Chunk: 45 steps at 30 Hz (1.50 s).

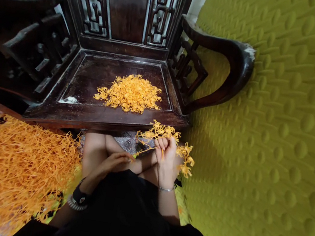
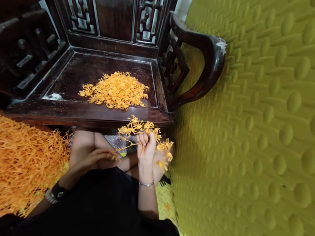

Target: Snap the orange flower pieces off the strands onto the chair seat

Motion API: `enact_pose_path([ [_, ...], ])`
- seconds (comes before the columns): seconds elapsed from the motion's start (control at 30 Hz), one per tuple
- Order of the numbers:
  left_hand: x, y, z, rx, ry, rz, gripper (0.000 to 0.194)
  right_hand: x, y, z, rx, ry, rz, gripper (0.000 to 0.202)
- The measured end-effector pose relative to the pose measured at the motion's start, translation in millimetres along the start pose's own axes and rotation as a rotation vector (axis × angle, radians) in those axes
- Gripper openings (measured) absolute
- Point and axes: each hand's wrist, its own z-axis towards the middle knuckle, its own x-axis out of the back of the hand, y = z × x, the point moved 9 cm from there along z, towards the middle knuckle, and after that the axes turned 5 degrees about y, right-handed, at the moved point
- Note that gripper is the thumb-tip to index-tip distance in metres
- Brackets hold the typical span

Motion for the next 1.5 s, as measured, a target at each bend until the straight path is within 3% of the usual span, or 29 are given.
enact_pose_path([
  [0.17, -0.1, 28, -6, -0.133, 0.099, 0.137, 0.018, 2, -19, -6, 0.063, 0.010, 0.036, 0.060],
  [0.33, -12.0, 83, -29, -0.435, 0.258, 0.275, 0.027, -3, -31, -14, 0.086, -0.009, -0.003, 0.056],
  [0.5, -45.6, 115, -32, -0.618, 0.198, 0.432, 0.093, -17, -27, -22, 0.073, -0.058, -0.065, 0.050],
  [0.57, -57.7, 118, -28, -0.647, 0.148, 0.412, 0.090, -21, -25, -24, 0.070, -0.075, -0.087, 0.051],
  [0.7, -63.5, 110, -15, -0.555, 0.192, 0.342, 0.033, -26, -22, -26, 0.075, -0.104, -0.126, 0.053],
  [0.8, -63.0, 97, -8, -0.438, 0.200, 0.224, 0.043, -23, -22, -26, 0.083, -0.123, -0.153, 0.054],
  [0.97, -59.2, 100, -10, -0.455, 0.171, 0.061, 0.053, -15, -17, -24, 0.082, -0.132, -0.192, 0.054],
  [1.23, -50.0, 110, -16, -0.478, 0.161, -0.003, 0.028, -9, -25, -19, 0.116, -0.111, -0.222, 0.052],
  [1.4, -42.0, 100, -11, -0.412, 0.269, -0.145, 0.031, -2, -27, -20, 0.129, -0.096, -0.272, 0.052],
  [1.5, -25.8, 105, -12, -0.459, 0.373, -0.190, 0.033, 4, -26, -30, 0.110, -0.117, -0.339, 0.045],
])
